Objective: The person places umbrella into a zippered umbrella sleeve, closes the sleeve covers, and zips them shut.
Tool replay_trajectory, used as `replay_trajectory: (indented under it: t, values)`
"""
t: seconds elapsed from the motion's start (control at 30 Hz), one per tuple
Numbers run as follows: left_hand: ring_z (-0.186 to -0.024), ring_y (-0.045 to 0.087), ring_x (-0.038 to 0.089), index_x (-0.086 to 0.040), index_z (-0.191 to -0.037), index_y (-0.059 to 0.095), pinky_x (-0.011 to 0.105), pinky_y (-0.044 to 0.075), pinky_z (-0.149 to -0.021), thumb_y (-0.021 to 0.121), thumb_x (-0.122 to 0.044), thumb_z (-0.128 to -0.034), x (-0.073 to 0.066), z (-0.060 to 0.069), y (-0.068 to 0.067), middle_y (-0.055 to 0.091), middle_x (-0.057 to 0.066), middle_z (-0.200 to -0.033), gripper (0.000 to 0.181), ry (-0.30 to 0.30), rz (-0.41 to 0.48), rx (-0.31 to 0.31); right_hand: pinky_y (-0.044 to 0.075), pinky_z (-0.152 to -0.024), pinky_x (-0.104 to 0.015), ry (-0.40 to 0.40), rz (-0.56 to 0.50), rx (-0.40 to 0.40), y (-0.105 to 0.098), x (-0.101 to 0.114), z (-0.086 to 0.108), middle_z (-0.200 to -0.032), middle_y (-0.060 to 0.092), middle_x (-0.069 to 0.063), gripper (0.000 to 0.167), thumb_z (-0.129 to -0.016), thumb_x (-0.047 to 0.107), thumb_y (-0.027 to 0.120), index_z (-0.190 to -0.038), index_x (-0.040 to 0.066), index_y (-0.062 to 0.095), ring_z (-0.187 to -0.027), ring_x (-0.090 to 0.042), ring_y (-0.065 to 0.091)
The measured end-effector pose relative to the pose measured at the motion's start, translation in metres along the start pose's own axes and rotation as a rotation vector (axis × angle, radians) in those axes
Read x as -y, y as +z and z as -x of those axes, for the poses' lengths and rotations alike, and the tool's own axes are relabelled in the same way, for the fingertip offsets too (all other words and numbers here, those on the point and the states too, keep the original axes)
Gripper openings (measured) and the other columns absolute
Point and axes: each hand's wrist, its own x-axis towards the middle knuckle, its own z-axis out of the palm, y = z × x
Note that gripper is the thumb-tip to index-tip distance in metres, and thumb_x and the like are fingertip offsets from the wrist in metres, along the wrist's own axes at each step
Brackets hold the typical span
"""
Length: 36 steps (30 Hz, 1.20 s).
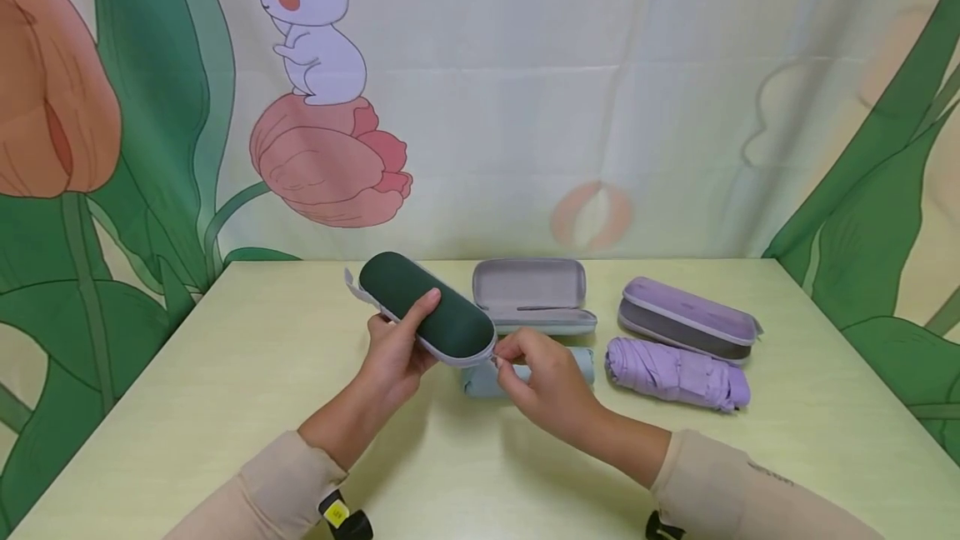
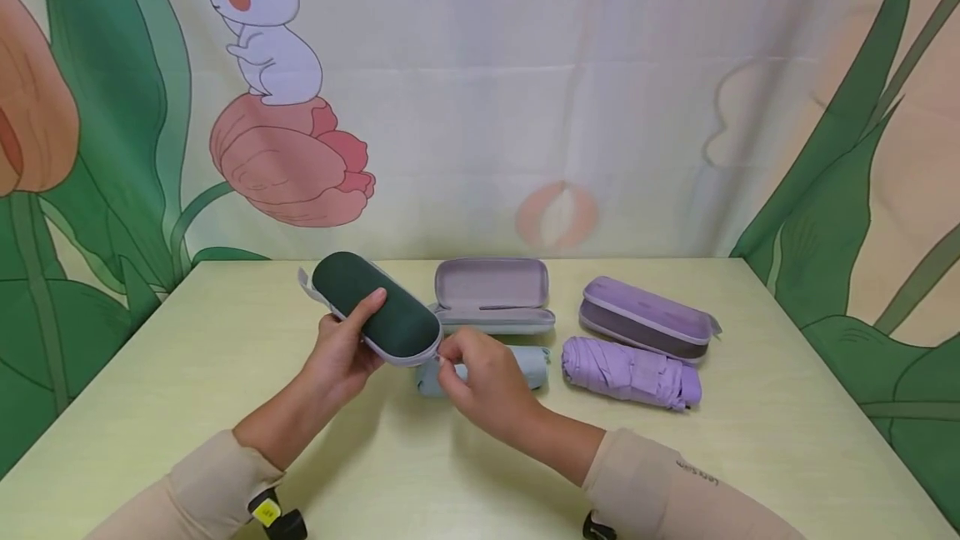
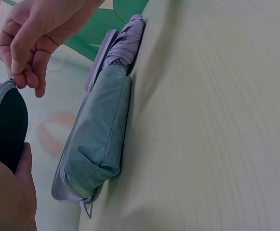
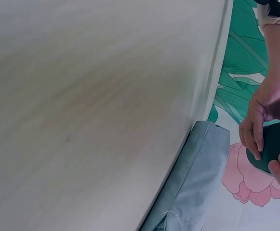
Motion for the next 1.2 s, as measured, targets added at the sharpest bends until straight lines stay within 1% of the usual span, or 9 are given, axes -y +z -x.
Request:
replay_trajectory:
  t: [0.1, 0.27, 0.47, 0.57, 0.67, 0.83, 0.87, 1.0, 1.2]
  values:
    - [-0.112, 0.062, 0.03, -0.021, -0.143, 0.01, 0.041, 0.055, -0.084, 0.079, -0.032, -0.0824, 0.001, 0.001, 0.001, 0.046, 0.013, -0.135, 0.093, 0.008, -0.002, -0.022, 0.053, -0.064, -0.028, 0.019, 0.027, -0.03, 0.0, 0.0, 0.001, -0.084, 0.064, -0.002, 0.017, -0.079, -0.007, 0.065, -0.087, 0.006, 0.058, -0.075, -0.012, 0.06]
    - [-0.113, 0.061, 0.03, -0.021, -0.142, 0.01, 0.041, 0.055, -0.083, 0.079, -0.032, -0.083, 0.001, 0.002, 0.001, 0.045, 0.013, -0.135, 0.091, 0.007, 0.006, -0.031, 0.052, -0.064, -0.026, 0.046, 0.066, -0.067, 0.0, 0.002, -0.001, -0.082, 0.062, -0.002, 0.016, -0.079, -0.006, 0.066, -0.086, 0.005, 0.058, -0.073, -0.012, 0.059]
    - [-0.117, 0.058, 0.032, -0.021, -0.146, 0.008, 0.043, 0.053, -0.087, 0.077, -0.033, -0.0841, 0.0, 0.003, -0.002, 0.043, 0.014, -0.139, 0.093, -0.015, -0.01, -0.007, 0.053, -0.063, -0.028, 0.088, 0.079, -0.07, -0.001, 0.002, -0.005, -0.079, 0.062, -0.003, 0.013, -0.08, -0.005, 0.065, -0.086, 0.005, 0.058, -0.072, -0.014, 0.061]
    - [-0.115, 0.059, 0.032, -0.02, -0.144, 0.012, 0.044, 0.053, -0.088, 0.076, -0.033, -0.0857, 0.001, 0.003, -0.003, 0.044, 0.014, -0.139, 0.088, -0.023, -0.033, 0.035, 0.053, -0.061, -0.03, 0.109, 0.08, -0.075, -0.002, -0.001, -0.008, -0.078, 0.063, -0.003, 0.012, -0.081, -0.005, 0.065, -0.086, 0.004, 0.059, -0.072, -0.016, 0.064]
    - [-0.11, 0.062, 0.029, -0.017, -0.143, 0.014, 0.044, 0.052, -0.089, 0.072, -0.033, -0.088, 0.002, 0.004, -0.003, 0.045, 0.015, -0.138, 0.082, -0.032, -0.065, 0.103, 0.054, -0.061, -0.031, 0.108, 0.078, -0.069, -0.004, -0.004, -0.01, -0.079, 0.063, -0.005, 0.01, -0.082, -0.004, 0.065, -0.086, 0.003, 0.059, -0.073, -0.017, 0.065]
    - [-0.106, 0.063, 0.026, -0.016, -0.143, 0.016, 0.044, 0.053, -0.089, 0.068, -0.031, -0.0906, 0.002, 0.007, -0.004, 0.047, 0.015, -0.138, 0.075, -0.049, -0.108, 0.212, 0.056, -0.065, -0.029, 0.106, 0.069, -0.055, -0.006, -0.008, -0.013, -0.079, 0.063, -0.005, 0.01, -0.082, -0.004, 0.066, -0.087, 0.001, 0.06, -0.073, -0.018, 0.066]
    - [-0.105, 0.064, 0.025, -0.016, -0.143, 0.017, 0.044, 0.053, -0.088, 0.068, -0.03, -0.0905, 0.002, 0.008, -0.004, 0.048, 0.015, -0.137, 0.074, -0.051, -0.114, 0.225, 0.056, -0.066, -0.029, 0.108, 0.067, -0.05, -0.006, -0.009, -0.013, -0.079, 0.063, -0.005, 0.008, -0.083, -0.003, 0.066, -0.087, 0.001, 0.06, -0.073, -0.018, 0.066]
    - [-0.099, 0.066, 0.024, -0.014, -0.14, 0.022, 0.043, 0.053, -0.085, 0.066, -0.029, -0.0903, 0.004, 0.009, -0.003, 0.054, 0.015, -0.13, 0.069, -0.052, -0.137, 0.286, 0.056, -0.065, -0.028, 0.095, 0.054, -0.051, -0.007, -0.011, -0.015, -0.08, 0.063, -0.006, 0.007, -0.084, -0.002, 0.066, -0.086, 0.0, 0.061, -0.073, -0.018, 0.066]
    - [-0.096, 0.067, 0.021, -0.01, -0.14, 0.025, 0.039, 0.052, -0.086, 0.067, -0.029, -0.0898, 0.009, 0.012, -0.004, 0.06, 0.01, -0.119, 0.068, -0.062, -0.178, 0.366, 0.057, -0.064, -0.028, 0.078, 0.035, -0.072, -0.008, -0.013, -0.019, -0.079, 0.063, -0.008, 0.013, -0.08, -0.01, 0.069, -0.085, 0.0, 0.062, -0.07, -0.017, 0.065]
